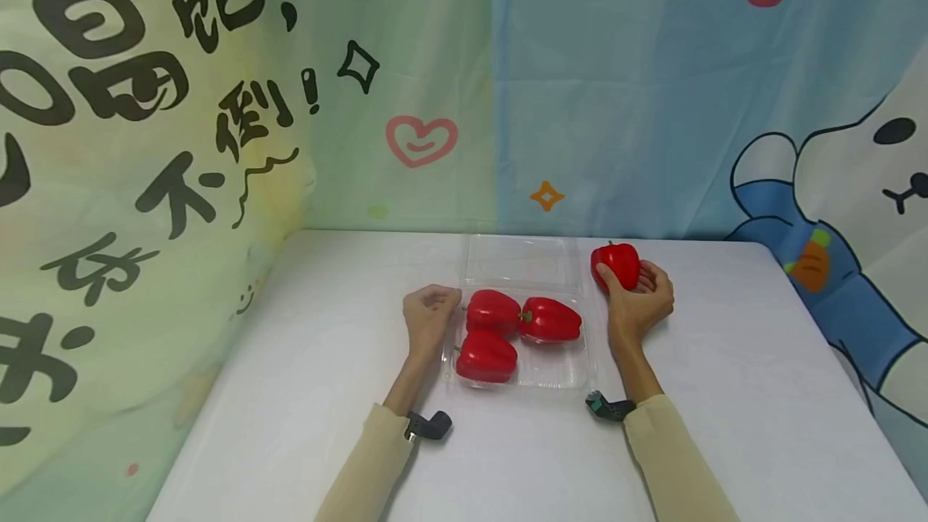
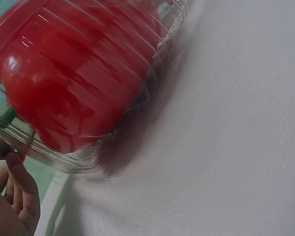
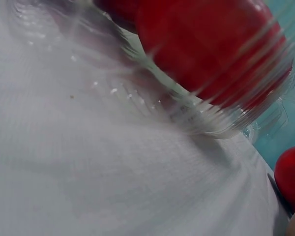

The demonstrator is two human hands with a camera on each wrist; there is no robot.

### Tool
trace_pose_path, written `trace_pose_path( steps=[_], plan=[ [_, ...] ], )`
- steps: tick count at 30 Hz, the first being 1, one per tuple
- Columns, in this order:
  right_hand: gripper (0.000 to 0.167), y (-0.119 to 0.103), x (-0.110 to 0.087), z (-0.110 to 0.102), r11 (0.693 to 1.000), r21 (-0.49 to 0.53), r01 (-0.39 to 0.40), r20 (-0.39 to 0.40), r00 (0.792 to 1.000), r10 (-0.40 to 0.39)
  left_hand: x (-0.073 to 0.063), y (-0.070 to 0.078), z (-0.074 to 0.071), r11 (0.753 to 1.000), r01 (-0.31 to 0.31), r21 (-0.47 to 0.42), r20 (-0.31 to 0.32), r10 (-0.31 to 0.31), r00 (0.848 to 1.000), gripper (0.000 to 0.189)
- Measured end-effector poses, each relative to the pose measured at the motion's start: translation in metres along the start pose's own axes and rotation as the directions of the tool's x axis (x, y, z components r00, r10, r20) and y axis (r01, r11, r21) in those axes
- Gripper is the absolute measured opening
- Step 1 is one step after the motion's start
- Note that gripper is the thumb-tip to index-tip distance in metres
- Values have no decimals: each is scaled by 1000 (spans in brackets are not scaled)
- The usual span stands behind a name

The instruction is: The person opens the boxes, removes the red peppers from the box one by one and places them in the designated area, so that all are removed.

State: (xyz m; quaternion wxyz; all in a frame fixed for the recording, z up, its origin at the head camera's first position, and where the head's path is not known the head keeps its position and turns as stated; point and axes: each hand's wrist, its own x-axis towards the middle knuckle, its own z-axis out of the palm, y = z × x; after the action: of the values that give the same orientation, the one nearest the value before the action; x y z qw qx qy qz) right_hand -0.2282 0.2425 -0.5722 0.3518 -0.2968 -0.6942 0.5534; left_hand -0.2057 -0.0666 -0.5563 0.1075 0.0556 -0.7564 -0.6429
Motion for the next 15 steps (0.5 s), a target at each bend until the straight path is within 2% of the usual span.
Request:
trace_pose_path(
  steps=[7, 15],
  plan=[
    [70, -1, 2, 0, 1000, -11, -20, 47, 999, 21, 0, 1, -1, 1000, -1, 8, -6, 1, 1000, 15],
    [72, 0, 2, -2, 999, -24, -30, 63, 997, 31, -1, 1, -1, 1000, -8, 10, -3, 9, 1000, 14]
  ],
)
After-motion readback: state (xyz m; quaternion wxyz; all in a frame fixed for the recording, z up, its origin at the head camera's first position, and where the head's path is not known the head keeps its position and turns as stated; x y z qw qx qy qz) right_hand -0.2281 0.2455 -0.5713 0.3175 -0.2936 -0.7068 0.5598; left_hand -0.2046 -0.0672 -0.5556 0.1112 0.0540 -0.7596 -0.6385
